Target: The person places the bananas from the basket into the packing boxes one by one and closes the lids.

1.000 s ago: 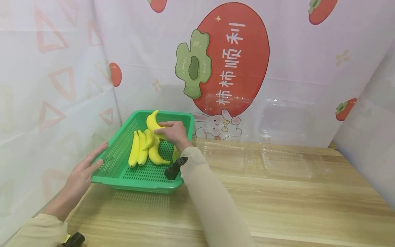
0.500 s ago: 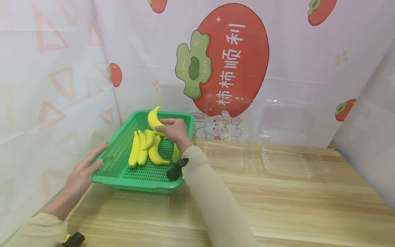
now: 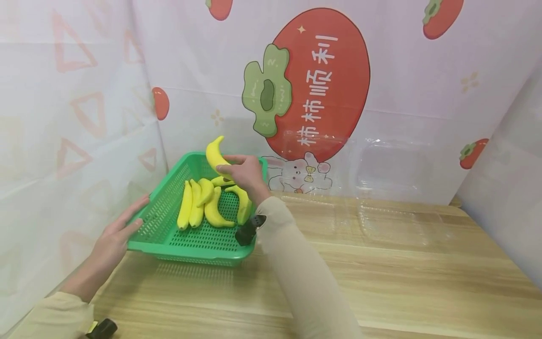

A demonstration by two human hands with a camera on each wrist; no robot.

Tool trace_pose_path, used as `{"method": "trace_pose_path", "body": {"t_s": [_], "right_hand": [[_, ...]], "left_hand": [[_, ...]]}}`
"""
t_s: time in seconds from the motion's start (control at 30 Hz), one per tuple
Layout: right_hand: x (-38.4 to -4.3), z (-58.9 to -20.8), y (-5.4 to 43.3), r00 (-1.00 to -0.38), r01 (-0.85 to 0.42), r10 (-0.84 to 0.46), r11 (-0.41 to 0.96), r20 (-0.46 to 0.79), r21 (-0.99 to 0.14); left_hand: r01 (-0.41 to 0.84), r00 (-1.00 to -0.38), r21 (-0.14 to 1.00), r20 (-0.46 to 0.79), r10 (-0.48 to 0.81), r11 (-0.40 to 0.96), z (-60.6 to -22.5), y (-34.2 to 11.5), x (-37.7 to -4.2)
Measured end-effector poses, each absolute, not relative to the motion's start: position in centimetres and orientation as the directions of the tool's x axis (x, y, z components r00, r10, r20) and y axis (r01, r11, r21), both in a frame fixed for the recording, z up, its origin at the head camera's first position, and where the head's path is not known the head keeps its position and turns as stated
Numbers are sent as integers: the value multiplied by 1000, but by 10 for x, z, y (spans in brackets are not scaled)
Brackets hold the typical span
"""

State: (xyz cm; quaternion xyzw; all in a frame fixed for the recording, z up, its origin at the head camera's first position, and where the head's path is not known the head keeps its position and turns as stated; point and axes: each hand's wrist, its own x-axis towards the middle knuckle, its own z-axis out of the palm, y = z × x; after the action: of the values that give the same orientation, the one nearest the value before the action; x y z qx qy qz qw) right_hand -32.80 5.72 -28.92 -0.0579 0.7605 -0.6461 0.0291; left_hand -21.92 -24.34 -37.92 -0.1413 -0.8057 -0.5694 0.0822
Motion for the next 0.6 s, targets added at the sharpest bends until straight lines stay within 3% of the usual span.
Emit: {"method": "trace_pose_path", "body": {"t_s": [0.6], "right_hand": [[-324, -286, 86, -994, -65, -96, 192, 47, -979]], "left_hand": [[325, -945, 891, 296, 137, 318, -379, -243, -219]]}}
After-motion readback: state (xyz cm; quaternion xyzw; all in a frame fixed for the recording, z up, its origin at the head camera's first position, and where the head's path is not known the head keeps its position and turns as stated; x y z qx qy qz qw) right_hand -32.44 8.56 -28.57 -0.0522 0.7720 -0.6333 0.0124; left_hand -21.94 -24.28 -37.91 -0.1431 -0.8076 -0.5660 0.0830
